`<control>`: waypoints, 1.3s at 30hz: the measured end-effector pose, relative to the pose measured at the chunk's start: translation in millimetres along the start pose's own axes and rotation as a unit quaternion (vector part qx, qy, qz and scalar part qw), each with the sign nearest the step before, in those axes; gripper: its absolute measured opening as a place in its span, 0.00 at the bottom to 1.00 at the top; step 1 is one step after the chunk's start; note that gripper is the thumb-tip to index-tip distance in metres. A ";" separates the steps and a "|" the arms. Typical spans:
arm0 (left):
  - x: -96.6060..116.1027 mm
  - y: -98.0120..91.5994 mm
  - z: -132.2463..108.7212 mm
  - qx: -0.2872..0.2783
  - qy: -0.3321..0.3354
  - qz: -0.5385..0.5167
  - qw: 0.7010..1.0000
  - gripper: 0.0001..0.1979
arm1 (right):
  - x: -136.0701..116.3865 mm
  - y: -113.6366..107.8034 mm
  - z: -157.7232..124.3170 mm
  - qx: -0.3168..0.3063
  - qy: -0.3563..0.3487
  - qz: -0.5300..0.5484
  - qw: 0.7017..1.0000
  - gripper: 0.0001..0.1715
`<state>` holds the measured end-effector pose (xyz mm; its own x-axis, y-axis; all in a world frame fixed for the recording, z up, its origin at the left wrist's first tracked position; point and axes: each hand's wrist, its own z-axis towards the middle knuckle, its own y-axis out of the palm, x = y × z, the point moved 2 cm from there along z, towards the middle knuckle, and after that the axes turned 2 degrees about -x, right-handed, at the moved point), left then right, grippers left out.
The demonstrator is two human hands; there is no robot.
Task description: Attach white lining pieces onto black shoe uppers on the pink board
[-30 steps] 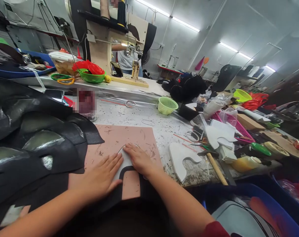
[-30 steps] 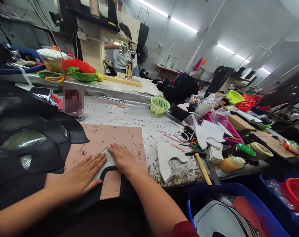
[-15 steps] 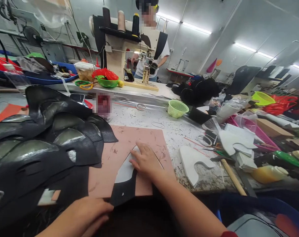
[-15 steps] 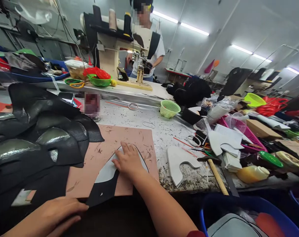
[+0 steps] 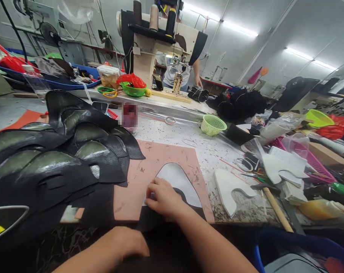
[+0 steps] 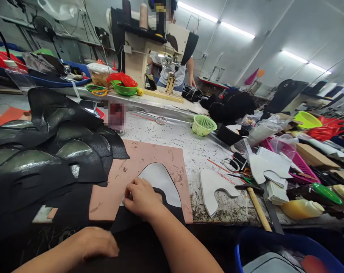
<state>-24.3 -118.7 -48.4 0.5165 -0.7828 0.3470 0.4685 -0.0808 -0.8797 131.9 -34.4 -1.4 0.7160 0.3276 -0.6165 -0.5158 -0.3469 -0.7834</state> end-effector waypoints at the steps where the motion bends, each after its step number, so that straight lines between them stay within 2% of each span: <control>1: -2.5 -7.2 5.7 0.012 0.012 -0.001 1.000 0.15 | -2.1 0.2 0.0 0.000 0.008 -0.007 1.000 0.02; 4: -9.5 -22.8 19.4 0.069 0.027 0.050 0.996 0.13 | -5.3 1.2 -0.3 -0.005 0.015 -0.014 1.000 0.02; 8: -9.1 -26.3 23.4 0.119 0.033 0.101 0.987 0.12 | -6.7 2.1 0.3 -0.019 0.018 -0.017 1.000 0.03; 15: -5.5 -31.4 27.8 0.124 0.078 0.155 0.977 0.12 | -5.7 2.7 6.7 -0.025 0.056 0.017 0.998 0.06; 20: -7.2 -23.8 24.2 0.140 0.075 0.160 0.974 0.12 | -6.3 4.4 7.4 -0.022 0.059 -0.010 0.998 0.07; 26: -8.2 -17.6 19.5 0.149 0.069 0.161 0.973 0.13 | -3.4 4.7 0.5 0.052 0.072 -0.012 0.996 0.08; 29: -7.2 -19.5 19.2 0.159 0.069 0.155 0.973 0.13 | -3.5 8.7 -9.6 0.069 0.047 -0.027 0.996 0.05; 32: -6.9 -18.5 18.0 0.173 0.056 0.144 0.973 0.14 | -8.6 18.5 -20.5 0.090 -0.005 -0.116 0.989 0.03; 36: -10.1 -11.8 15.4 0.156 0.040 0.141 0.977 0.13 | -18.5 32.8 -24.5 0.091 -0.064 -0.234 0.966 0.10; 38: -13.0 -10.0 14.8 0.150 0.030 0.141 0.978 0.13 | -19.5 32.7 -20.3 0.082 -0.043 -0.214 0.972 0.08; 39: -14.4 -9.5 14.9 0.139 0.028 0.143 0.979 0.13 | -17.1 29.6 -16.7 0.079 -0.007 -0.174 0.982 0.07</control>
<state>-25.5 -97.5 -40.3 0.6182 -0.7826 0.0737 0.4920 0.3120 -0.8128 112.3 -65.0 -12.7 0.8553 0.4154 -0.3096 -0.3085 -0.0717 -0.9485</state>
